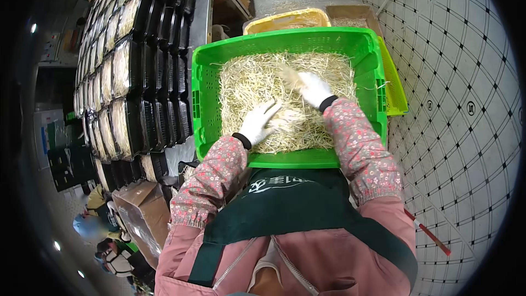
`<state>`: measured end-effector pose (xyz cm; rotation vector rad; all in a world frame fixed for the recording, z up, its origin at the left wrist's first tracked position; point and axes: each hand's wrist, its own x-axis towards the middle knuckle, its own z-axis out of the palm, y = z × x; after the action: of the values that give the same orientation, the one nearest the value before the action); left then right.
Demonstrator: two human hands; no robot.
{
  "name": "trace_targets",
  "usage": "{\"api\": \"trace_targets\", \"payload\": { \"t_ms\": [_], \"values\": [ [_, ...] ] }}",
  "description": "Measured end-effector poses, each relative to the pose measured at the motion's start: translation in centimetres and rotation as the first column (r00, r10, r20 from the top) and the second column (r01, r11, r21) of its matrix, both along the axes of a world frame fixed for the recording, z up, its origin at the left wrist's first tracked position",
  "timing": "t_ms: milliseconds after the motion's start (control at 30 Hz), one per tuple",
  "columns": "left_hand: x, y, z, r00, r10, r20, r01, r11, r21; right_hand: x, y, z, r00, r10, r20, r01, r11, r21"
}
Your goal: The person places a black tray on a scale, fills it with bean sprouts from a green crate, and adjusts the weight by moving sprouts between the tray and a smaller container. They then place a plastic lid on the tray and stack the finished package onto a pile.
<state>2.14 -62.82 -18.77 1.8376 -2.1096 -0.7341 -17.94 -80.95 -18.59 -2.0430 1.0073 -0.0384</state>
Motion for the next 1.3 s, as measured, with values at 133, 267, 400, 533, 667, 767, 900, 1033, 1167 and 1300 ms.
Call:
{"api": "trace_targets", "payload": {
  "t_ms": [133, 267, 400, 533, 667, 767, 900, 1033, 1167, 1300],
  "values": [
    [1.5, 2.9, 2.8, 0.975, 0.204, -0.091, -0.208, 0.978, -0.028, 2.3, 2.4, -4.7, 0.898, 0.425, -0.118, -0.402, 0.898, 0.178],
    [3.5, 7.9, 7.5, 0.857, 0.416, -0.304, -0.42, 0.906, 0.054, 2.7, 0.1, -4.2, 0.933, 0.344, -0.105, -0.317, 0.924, 0.216],
    [5.5, 13.6, 9.5, 0.714, 0.579, -0.394, -0.646, 0.761, -0.052, 5.3, 3.5, -1.7, 0.985, 0.17, -0.024, -0.165, 0.976, 0.14],
    [7.6, 20.5, 10.6, 0.439, 0.743, -0.506, -0.883, 0.46, -0.09, 5.8, 10.2, 0.6, 0.961, 0.277, -0.003, -0.271, 0.938, -0.216],
    [10.4, 28.1, 10.9, 0.107, 0.811, -0.575, -0.959, -0.068, -0.275, 6.0, 14.0, 0.5, 0.968, 0.173, -0.18, -0.219, 0.935, -0.279],
    [11.1, 33.2, 11.7, -0.146, 0.743, -0.654, -0.896, -0.379, -0.231, 5.6, 11.5, -0.8, 0.982, 0.137, -0.133, -0.162, 0.967, -0.197],
    [9.0, 38.0, 8.8, -0.334, 0.679, -0.654, -0.818, -0.553, -0.157, 4.3, 6.6, -3.7, 0.996, 0.085, -0.041, -0.081, 0.991, 0.104],
    [4.7, 37.9, 3.1, -0.372, 0.55, -0.748, -0.81, -0.586, -0.028, 4.2, 7.4, -6.5, 0.948, 0.315, -0.037, -0.311, 0.9, -0.306],
    [5.1, 36.0, -0.3, -0.586, 0.419, -0.694, -0.755, -0.593, 0.28, 5.3, 10.0, -1.0, 0.965, 0.197, -0.175, -0.23, 0.954, -0.194],
    [6.4, 35.7, -2.4, -0.699, 0.473, -0.536, -0.689, -0.644, 0.331, 3.7, 7.5, 0.7, 0.978, 0.152, -0.142, -0.145, 0.988, 0.056]
  ]
}}
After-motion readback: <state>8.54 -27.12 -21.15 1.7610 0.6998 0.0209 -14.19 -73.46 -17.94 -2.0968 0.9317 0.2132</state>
